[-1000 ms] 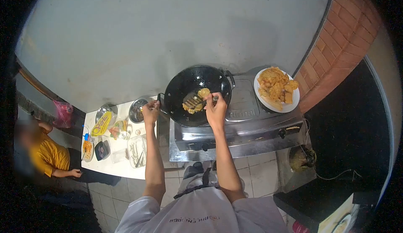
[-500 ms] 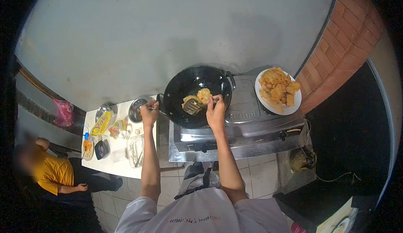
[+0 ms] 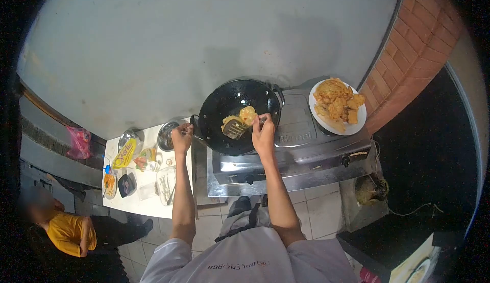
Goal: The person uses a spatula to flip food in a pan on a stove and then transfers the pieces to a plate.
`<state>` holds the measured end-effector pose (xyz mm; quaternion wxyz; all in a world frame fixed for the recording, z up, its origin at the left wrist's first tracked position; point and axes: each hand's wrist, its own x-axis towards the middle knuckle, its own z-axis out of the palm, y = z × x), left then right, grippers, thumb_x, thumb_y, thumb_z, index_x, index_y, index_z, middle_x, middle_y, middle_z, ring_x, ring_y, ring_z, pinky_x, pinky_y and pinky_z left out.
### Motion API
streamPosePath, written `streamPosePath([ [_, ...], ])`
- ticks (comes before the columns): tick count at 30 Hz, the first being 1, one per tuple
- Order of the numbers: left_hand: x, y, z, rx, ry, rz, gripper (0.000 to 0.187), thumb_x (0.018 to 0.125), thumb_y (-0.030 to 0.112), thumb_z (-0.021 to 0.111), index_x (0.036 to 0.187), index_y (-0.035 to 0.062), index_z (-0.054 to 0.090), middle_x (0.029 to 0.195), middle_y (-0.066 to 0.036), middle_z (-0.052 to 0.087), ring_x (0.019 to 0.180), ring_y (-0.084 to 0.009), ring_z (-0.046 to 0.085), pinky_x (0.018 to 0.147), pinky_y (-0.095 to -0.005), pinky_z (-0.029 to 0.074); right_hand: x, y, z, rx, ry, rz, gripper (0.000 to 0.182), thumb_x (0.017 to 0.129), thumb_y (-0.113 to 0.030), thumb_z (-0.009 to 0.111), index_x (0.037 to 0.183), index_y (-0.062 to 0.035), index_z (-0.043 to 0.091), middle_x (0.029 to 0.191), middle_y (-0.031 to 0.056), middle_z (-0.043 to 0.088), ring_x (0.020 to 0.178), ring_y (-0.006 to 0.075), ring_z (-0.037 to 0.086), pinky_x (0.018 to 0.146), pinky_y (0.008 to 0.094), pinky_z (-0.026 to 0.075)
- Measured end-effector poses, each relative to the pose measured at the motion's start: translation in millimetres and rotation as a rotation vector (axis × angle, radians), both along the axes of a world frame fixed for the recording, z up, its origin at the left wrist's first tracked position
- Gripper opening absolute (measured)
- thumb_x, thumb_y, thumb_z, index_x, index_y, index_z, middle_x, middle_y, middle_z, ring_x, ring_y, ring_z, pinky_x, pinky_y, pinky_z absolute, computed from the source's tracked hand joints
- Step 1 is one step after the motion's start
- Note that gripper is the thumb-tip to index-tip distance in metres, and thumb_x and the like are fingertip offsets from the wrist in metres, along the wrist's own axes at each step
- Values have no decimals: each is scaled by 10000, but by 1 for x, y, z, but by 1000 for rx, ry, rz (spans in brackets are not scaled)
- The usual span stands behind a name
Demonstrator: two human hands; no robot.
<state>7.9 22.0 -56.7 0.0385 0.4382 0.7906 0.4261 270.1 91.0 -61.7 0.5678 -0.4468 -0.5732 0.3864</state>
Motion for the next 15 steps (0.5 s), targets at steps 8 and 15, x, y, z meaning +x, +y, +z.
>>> streamPosePath([
  [8, -4, 3, -6, 30, -51, -6, 239, 796, 168, 675, 905, -44, 690, 670, -103, 627, 621, -165, 585, 614, -303, 464, 3, -3, 9, -92, 153, 128, 164, 958, -132, 493, 857, -4, 504, 769, 60, 608, 504, 84, 542, 431, 219, 396],
  [15, -5, 1, -5, 40, -14, -3, 255, 799, 186, 674, 913, -41, 693, 642, -110, 624, 591, -161, 582, 593, -299, 462, 9, -7, 37, -38, 109, 86, 140, 938, -116, 511, 903, 20, 516, 786, 90, 645, 598, 128, 617, 568, 272, 489],
])
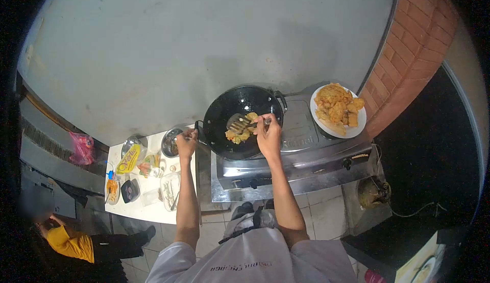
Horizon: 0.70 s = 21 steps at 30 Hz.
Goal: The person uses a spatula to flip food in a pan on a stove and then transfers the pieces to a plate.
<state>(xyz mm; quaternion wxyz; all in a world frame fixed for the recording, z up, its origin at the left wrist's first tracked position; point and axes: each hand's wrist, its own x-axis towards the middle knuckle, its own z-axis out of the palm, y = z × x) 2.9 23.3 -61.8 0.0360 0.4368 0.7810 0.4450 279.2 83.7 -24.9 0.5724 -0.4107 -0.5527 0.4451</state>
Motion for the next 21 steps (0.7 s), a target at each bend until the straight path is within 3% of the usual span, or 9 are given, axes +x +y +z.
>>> streamPosePath([
  [3, -3, 1, -2, 18, -8, 2, 257, 808, 194, 672, 901, -45, 693, 637, -111, 626, 581, -151, 576, 584, -296, 460, 5, 3, 3, 143, -89, -69, 91, 932, -66, 502, 885, 10, 518, 805, 58, 625, 552, 90, 560, 513, 233, 439],
  [4, -4, 2, -4, 20, -38, 11, 258, 813, 198, 671, 895, -46, 693, 637, -110, 627, 577, -144, 572, 581, -294, 458, 10, 4, 4, 112, -160, -75, 77, 897, -49, 530, 914, 23, 510, 803, 159, 635, 729, 266, 647, 622, 351, 478],
  [5, -2, 1, -2, 19, -39, 12, 258, 813, 198, 671, 895, -46, 693, 637, -110, 627, 577, -144, 572, 581, -294, 458, 13, 4, 8, 111, -160, -75, 77, 897, -49, 530, 914, 23, 510, 803, 159, 635, 729, 266, 647, 622, 351, 478],
  [7, 1, -1, 3, -4, -60, -12, 260, 822, 202, 667, 888, -48, 693, 643, -108, 631, 570, -134, 562, 578, -296, 457, 17, 5, 17, 248, -303, -150, 47, 903, -27, 512, 905, 20, 508, 760, 119, 601, 575, 159, 577, 545, 293, 440],
  [8, -1, -1, 0, -6, -61, -9, 260, 822, 202, 667, 888, -48, 693, 643, -108, 631, 570, -134, 562, 578, -296, 457, 19, 2, 31, 277, -347, -158, 61, 898, -27, 516, 923, 26, 496, 770, 170, 575, 637, 274, 589, 599, 344, 446],
  [9, -4, 0, -3, -8, -32, -21, 259, 823, 202, 666, 887, -47, 693, 639, -105, 630, 571, -135, 561, 575, -296, 455, 20, 4, 37, 276, -348, -155, 61, 898, -27, 516, 923, 26, 496, 770, 170, 575, 637, 274, 589, 599, 344, 446],
  [12, -5, 0, -3, -32, -30, -17, 259, 808, 214, 682, 886, -32, 696, 662, -122, 643, 600, -182, 600, 608, -312, 474, 25, 19, 48, 400, -427, -44, 74, 899, -30, 503, 938, 24, 471, 835, 216, 576, 811, 432, 553, 698, 412, 448],
  [13, -3, 1, -1, -57, -55, -6, 261, 793, 226, 698, 885, -18, 699, 689, -141, 657, 629, -229, 640, 643, -329, 494, 25, 25, 52, 403, -431, -45, 74, 899, -30, 503, 938, 24, 471, 835, 216, 576, 811, 432, 553, 698, 412, 448],
  [21, -1, 1, 1, -31, -53, -13, 259, 783, 217, 703, 885, -20, 698, 712, -153, 663, 650, -241, 646, 656, -337, 497, 9, 71, 61, 301, -734, 277, 156, 934, -121, 472, 955, 31, 445, 864, 264, 592, 875, 469, 540, 746, 480, 427],
])
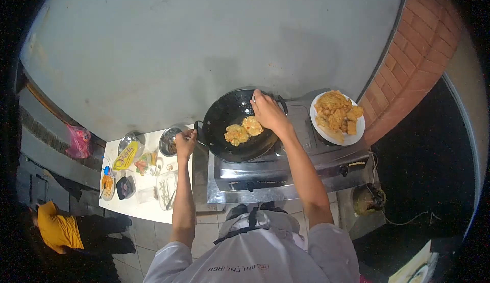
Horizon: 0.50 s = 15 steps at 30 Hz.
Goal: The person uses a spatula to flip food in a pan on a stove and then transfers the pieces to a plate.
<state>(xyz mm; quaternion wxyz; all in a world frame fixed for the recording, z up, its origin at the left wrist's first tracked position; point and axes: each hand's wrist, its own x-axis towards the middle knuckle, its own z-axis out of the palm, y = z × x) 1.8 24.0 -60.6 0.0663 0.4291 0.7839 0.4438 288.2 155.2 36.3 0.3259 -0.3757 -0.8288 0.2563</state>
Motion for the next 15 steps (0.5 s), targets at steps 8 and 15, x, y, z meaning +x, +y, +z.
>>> streamPosePath([
  [8, 1, 1, -3, 13, 43, 11, 267, 777, 228, 708, 886, -15, 697, 721, -160, 666, 667, -270, 656, 662, -349, 502, 1, 45, -31, -162, 111, 119, 209, 922, -160, 504, 888, 45, 529, 739, 150, 635, 733, 271, 630, 676, 384, 464],
  [15, 5, -2, 4, 7, 52, 7, 238, 791, 210, 694, 885, -8, 698, 709, -153, 663, 647, -259, 646, 638, -346, 497, 17, 20, -54, -262, 416, -30, 173, 929, -140, 517, 859, 18, 529, 706, 79, 634, 511, 123, 554, 494, 281, 439],
])
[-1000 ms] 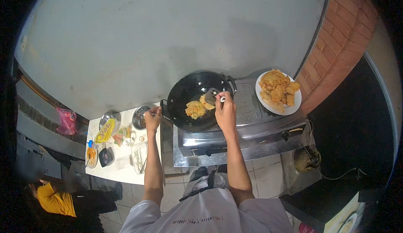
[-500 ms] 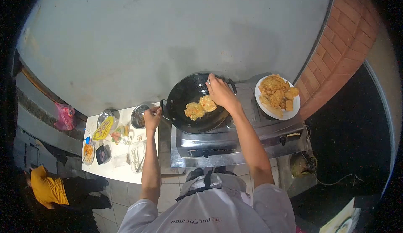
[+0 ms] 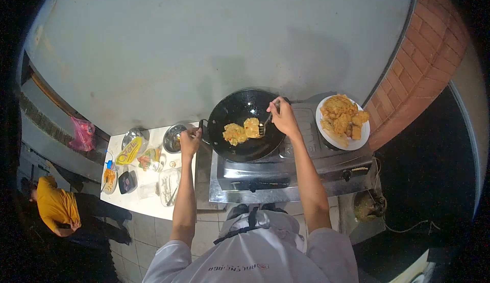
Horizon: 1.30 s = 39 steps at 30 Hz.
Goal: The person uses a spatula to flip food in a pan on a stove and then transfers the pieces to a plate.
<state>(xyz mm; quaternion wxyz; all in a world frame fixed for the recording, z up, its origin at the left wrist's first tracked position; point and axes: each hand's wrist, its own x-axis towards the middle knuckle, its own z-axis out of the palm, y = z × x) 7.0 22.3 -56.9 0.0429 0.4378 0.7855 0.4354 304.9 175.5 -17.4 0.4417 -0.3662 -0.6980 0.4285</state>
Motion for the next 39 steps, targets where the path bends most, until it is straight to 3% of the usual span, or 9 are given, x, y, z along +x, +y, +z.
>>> streamPosePath([
  [13, -1, 1, 0, -17, 28, -1, 217, 795, 197, 693, 872, -5, 700, 675, -138, 647, 626, -258, 637, 636, -344, 493, 22, -25, 11, 33, 119, -239, 226, 929, -160, 536, 814, 34, 537, 692, 76, 634, 459, 118, 552, 450, 265, 421],
  [23, 0, 0, 3, -35, 33, 5, 212, 793, 200, 692, 877, 5, 702, 682, -139, 649, 637, -270, 641, 638, -357, 492, 10, -29, -3, -135, 325, -329, 259, 949, -174, 511, 809, 44, 523, 715, 109, 636, 436, 135, 567, 391, 246, 423],
  [25, 1, 0, 5, -43, 38, -7, 247, 806, 216, 671, 890, -14, 701, 703, -163, 659, 636, -233, 634, 634, -332, 482, 10, -30, -3, -165, 359, -345, 258, 952, -171, 505, 823, 53, 517, 728, 121, 636, 438, 145, 577, 370, 244, 425],
  [30, -6, 2, -4, -36, 53, -2, 231, 793, 212, 688, 879, -1, 703, 706, -154, 658, 651, -254, 640, 644, -348, 489, 15, -30, -6, -240, 544, -400, 273, 959, -162, 483, 878, 98, 473, 755, 181, 620, 475, 210, 623, 385, 286, 522],
  [39, -3, 1, 3, -44, 44, -3, 231, 784, 219, 699, 871, 5, 705, 717, -151, 662, 665, -292, 649, 647, -368, 493, 27, -29, -6, -245, 591, -468, 278, 972, -170, 451, 921, 103, 449, 757, 191, 617, 476, 235, 628, 402, 309, 540],
])
